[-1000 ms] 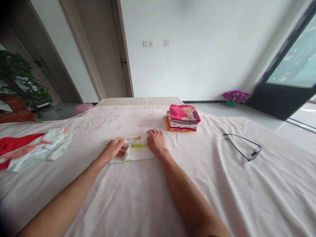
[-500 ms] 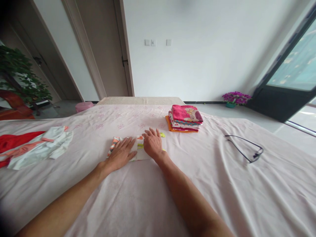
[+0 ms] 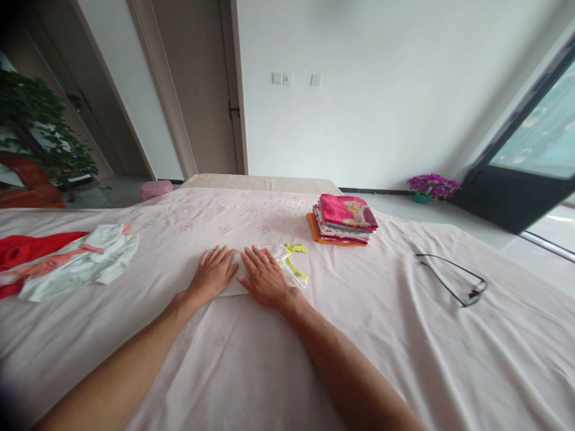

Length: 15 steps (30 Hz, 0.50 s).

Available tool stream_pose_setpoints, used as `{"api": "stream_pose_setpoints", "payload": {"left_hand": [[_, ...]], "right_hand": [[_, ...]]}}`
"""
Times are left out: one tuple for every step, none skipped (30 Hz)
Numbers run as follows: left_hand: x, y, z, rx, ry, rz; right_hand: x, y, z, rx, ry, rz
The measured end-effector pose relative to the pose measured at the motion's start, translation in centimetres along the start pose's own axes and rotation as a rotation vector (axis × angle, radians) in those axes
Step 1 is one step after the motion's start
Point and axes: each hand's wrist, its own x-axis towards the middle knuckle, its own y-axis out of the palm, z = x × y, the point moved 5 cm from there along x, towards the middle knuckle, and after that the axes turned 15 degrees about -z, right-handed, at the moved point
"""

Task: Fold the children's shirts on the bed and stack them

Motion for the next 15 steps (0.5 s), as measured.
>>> {"api": "stream_pose_setpoints", "payload": {"left_hand": [[-0.2,0.3,0.3,0.038,-0.010,0.018],[-0.3,0.6,0.6,0.061,-0.024,0.038],[-0.4,0.8,0.8,0.071,-0.035,0.057],[-0.4,1.1,1.1,0.072,-0.046,0.070],[-0.4,1.3,1.3,0.067,-0.059,0.079],[-0.3,1.4,1.5,0.057,-0.075,0.081],[-0.3,1.5,1.7,0.045,-0.098,0.076],[-0.2,1.5,2.0,0.027,-0.129,0.063],[-0.2,1.4,2.3,-0.006,-0.171,0.041],[-0.2,1.2,2.6,-0.049,-0.220,0.014],[-0.3,0.9,3.0,-0.090,-0.262,-0.011],[-0.5,0.6,3.3,-0.136,-0.303,-0.035],[-0.7,0.3,3.6,-0.192,-0.346,-0.052],[-0.9,0.0,4.0,-0.266,-0.398,-0.063],[-1.2,-0.4,4.3,-0.354,-0.460,-0.067]], "right_hand": [[-0.3,0.4,0.1,-0.005,-0.009,0.020],[-0.6,0.8,0.0,-0.010,-0.011,0.037],[-0.8,1.1,0.0,-0.016,-0.008,0.051],[-0.9,1.3,-0.1,-0.022,-0.003,0.060],[-1.0,1.5,-0.2,-0.028,0.003,0.064],[-1.1,1.5,-0.2,-0.033,0.009,0.065],[-1.1,1.5,-0.3,-0.037,0.016,0.064],[-1.1,1.4,-0.3,-0.040,0.025,0.062],[-1.1,1.4,-0.3,-0.040,0.033,0.062],[-1.1,1.4,-0.3,-0.039,0.042,0.065],[-1.1,1.3,-0.3,-0.036,0.049,0.072],[-1.0,1.3,-0.3,-0.031,0.056,0.083],[-1.0,1.3,-0.3,-0.025,0.062,0.094],[-1.0,1.3,-0.3,-0.020,0.068,0.105],[-1.0,1.3,-0.3,-0.014,0.074,0.112]]}}
